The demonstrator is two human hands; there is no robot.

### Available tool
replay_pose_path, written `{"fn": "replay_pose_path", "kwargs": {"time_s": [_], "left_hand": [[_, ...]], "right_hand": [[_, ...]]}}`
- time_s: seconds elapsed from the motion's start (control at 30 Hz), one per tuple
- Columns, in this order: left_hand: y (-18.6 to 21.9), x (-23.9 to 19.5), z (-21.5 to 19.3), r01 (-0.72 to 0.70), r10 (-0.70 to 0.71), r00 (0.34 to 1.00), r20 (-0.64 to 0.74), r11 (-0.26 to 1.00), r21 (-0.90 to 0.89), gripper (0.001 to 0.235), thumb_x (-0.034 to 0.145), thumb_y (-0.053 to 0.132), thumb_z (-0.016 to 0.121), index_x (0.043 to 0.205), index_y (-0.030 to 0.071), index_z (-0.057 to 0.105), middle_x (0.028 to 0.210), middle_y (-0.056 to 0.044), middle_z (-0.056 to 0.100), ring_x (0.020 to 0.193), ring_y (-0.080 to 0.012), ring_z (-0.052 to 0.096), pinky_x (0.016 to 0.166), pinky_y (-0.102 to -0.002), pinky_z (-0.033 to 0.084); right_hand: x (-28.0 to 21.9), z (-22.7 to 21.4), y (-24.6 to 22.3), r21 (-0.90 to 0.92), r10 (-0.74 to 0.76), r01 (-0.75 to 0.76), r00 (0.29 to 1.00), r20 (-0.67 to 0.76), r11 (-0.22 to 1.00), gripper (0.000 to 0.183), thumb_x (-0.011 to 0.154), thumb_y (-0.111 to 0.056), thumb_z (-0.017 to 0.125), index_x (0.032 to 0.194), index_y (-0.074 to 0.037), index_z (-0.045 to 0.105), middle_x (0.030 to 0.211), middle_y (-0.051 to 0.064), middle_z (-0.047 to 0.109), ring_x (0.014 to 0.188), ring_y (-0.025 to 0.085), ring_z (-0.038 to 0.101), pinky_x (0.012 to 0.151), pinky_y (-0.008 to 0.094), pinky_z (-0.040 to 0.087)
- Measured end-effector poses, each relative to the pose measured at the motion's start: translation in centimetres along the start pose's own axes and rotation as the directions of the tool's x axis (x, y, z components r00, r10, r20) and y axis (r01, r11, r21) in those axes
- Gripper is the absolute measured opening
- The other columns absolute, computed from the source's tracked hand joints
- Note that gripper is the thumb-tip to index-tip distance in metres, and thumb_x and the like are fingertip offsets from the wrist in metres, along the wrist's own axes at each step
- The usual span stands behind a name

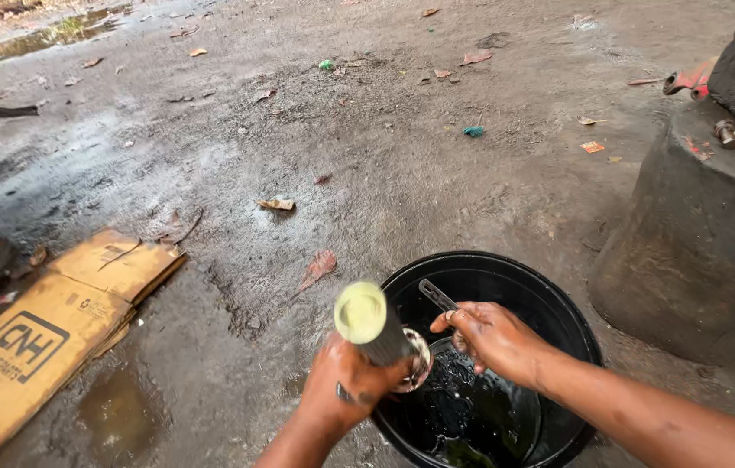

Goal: The person scrubs a cylindrical metal filter with a brush while repeatedly dipping it into a bucket of dark liquid. The person rotates the filter and scrubs different sections to remove grime.

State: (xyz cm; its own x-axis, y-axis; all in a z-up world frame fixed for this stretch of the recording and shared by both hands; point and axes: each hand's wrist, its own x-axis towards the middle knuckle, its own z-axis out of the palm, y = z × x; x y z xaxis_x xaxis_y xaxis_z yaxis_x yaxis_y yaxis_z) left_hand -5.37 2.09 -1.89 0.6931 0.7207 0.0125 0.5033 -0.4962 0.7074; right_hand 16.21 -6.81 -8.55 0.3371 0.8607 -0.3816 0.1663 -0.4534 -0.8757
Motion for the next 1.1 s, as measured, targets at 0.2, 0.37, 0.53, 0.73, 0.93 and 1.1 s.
{"fn": "replay_pose_path", "kwargs": {"time_s": [0.2,0.37,0.53,0.73,0.93,1.1], "left_hand": [[-2.5,-1.2,3.1,-0.153,0.156,0.973,-0.171,0.988,0.032,0.054,0.069,0.041,0.085,0.108,0.007,0.069,0.112,-0.017,0.069,0.109,-0.037,0.064,0.093,-0.047,0.051],[-2.0,-0.8,2.9,0.054,-0.055,0.998,-0.025,0.997,-0.051,0.049,0.07,0.039,0.078,0.107,0.008,0.065,0.11,-0.013,0.066,0.107,-0.0318,0.065,0.094,-0.045,0.051],[-2.1,-0.8,2.9,-0.005,0.0,0.998,-0.064,0.997,-0.077,0.048,0.069,0.039,0.08,0.103,0.007,0.068,0.106,-0.015,0.07,0.103,-0.0342,0.067,0.091,-0.045,0.052],[-2.8,-0.8,3.4,0.056,-0.057,0.998,-0.038,0.998,-0.036,0.049,0.07,0.041,0.08,0.104,0.008,0.069,0.105,-0.014,0.073,0.098,-0.0329,0.071,0.087,-0.045,0.056],[-3.4,-0.8,4.4,0.04,-0.044,0.997,-0.065,0.997,-0.062,0.055,0.073,0.048,0.079,0.107,0.007,0.066,0.101,-0.016,0.076,0.094,-0.032,0.075,0.083,-0.043,0.058],[-4.9,0.8,6.5,0.009,-0.012,0.986,-0.164,1.0,-0.016,0.051,0.077,0.043,0.081,0.11,0.007,0.066,0.104,-0.017,0.075,0.099,-0.0345,0.073,0.085,-0.044,0.057]], "right_hand": [[-1.8,0.5,-0.8,-0.423,-0.273,0.223,0.96,-0.061,0.878,0.046,0.097,-0.043,0.047,0.111,-0.015,0.08,0.09,0.003,0.078,0.088,0.017,0.073,0.085,0.038,0.055],[-2.1,0.3,-0.9,-0.39,-0.167,0.118,0.981,-0.094,0.913,0.038,0.097,-0.042,0.055,0.118,-0.019,0.076,0.09,0.002,0.076,0.079,0.015,0.068,0.077,0.036,0.055],[-1.3,1.2,1.0,-0.252,-0.053,0.039,0.997,-0.049,0.967,0.029,0.09,-0.033,0.07,0.11,-0.013,0.076,0.081,0.0,0.077,0.062,0.012,0.065,0.067,0.03,0.055],[0.6,2.5,3.1,-0.397,-0.082,0.047,0.994,-0.071,0.917,0.031,0.091,-0.038,0.069,0.096,-0.008,0.077,0.074,-0.001,0.078,0.07,0.009,0.072,0.069,0.031,0.054],[0.6,3.0,3.3,-0.427,-0.137,0.102,0.989,-0.052,0.898,0.032,0.094,-0.039,0.065,0.094,-0.007,0.07,0.079,0.005,0.077,0.068,0.016,0.072,0.066,0.035,0.055],[1.1,2.4,2.5,-0.533,-0.23,0.132,0.965,-0.122,0.836,0.035,0.099,-0.04,0.066,0.096,-0.005,0.07,0.079,0.01,0.075,0.071,0.021,0.071,0.068,0.038,0.054]]}}
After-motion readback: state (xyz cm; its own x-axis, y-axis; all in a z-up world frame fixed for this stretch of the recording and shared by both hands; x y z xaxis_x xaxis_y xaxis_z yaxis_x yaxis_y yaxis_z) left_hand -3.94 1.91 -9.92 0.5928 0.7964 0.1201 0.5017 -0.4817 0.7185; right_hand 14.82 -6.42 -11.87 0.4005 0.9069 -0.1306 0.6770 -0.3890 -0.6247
